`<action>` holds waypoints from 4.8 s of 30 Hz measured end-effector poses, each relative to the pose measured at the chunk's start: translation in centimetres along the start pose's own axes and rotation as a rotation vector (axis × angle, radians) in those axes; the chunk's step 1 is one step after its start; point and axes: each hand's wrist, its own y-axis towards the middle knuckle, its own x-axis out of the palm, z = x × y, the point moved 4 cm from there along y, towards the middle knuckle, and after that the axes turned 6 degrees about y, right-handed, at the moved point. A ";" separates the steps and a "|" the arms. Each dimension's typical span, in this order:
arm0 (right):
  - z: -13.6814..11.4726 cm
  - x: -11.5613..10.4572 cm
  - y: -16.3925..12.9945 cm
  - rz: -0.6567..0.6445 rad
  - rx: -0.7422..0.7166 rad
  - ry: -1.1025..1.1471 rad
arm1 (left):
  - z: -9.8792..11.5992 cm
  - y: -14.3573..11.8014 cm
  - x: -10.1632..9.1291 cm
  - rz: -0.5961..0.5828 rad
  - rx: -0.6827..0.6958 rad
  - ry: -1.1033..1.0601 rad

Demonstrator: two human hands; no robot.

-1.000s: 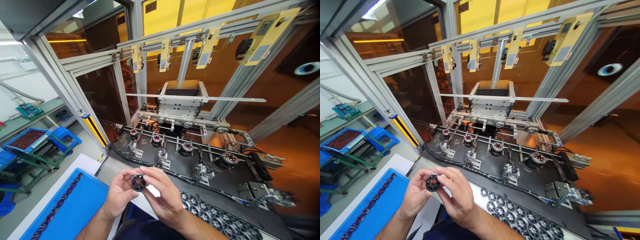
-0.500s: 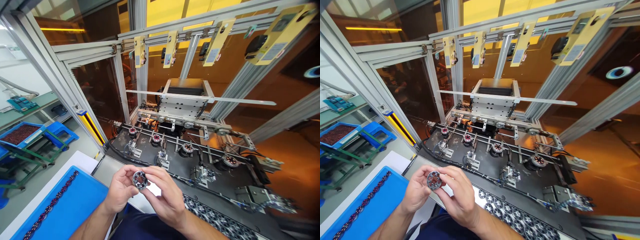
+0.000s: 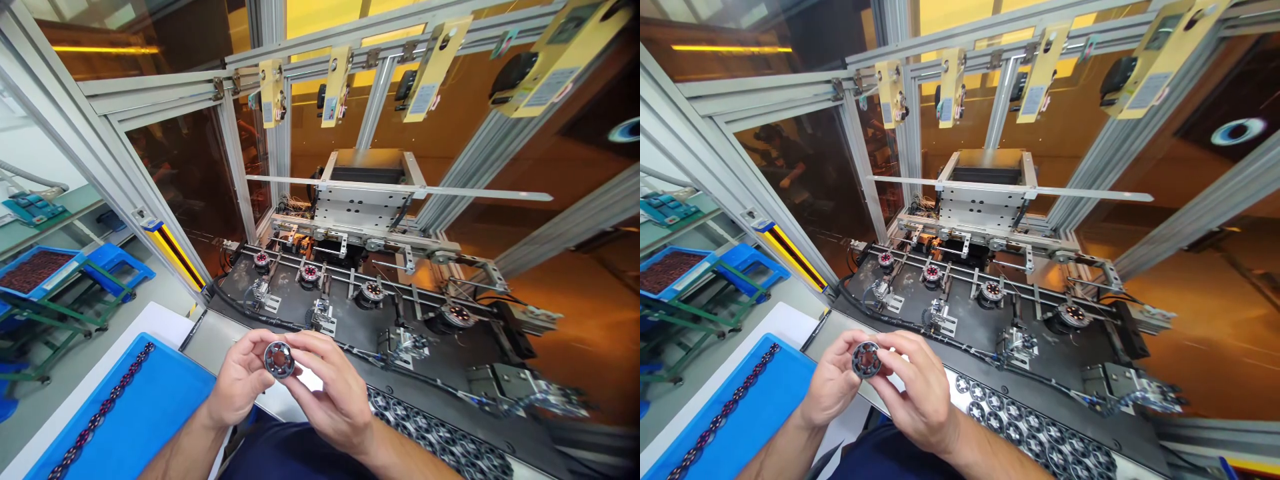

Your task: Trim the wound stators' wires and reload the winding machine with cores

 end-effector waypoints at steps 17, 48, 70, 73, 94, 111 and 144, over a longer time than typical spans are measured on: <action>1.2 -0.7 -1.6 -0.012 0.032 -0.056 | -1.1 1.3 -0.4 0.029 -0.069 0.167; 3.4 -2.2 -7.0 -0.074 0.154 -0.173 | -2.9 1.0 -0.1 -0.061 0.178 0.744; 2.7 -2.4 -6.7 -0.077 0.108 -0.163 | -2.7 0.7 0.3 -0.072 0.204 0.743; 2.7 -2.2 -6.7 -0.086 0.115 -0.170 | -2.8 0.7 0.2 -0.050 0.204 0.748; 1.5 -2.0 -6.3 -0.155 0.074 -0.288 | -3.3 0.7 -1.2 0.042 0.218 0.790; 1.4 -2.1 -6.3 -0.165 0.079 -0.287 | -2.8 0.7 -0.6 0.026 0.285 0.803; 1.3 -2.1 -6.4 -0.185 0.074 -0.297 | -2.9 0.3 -0.4 -0.015 0.269 0.767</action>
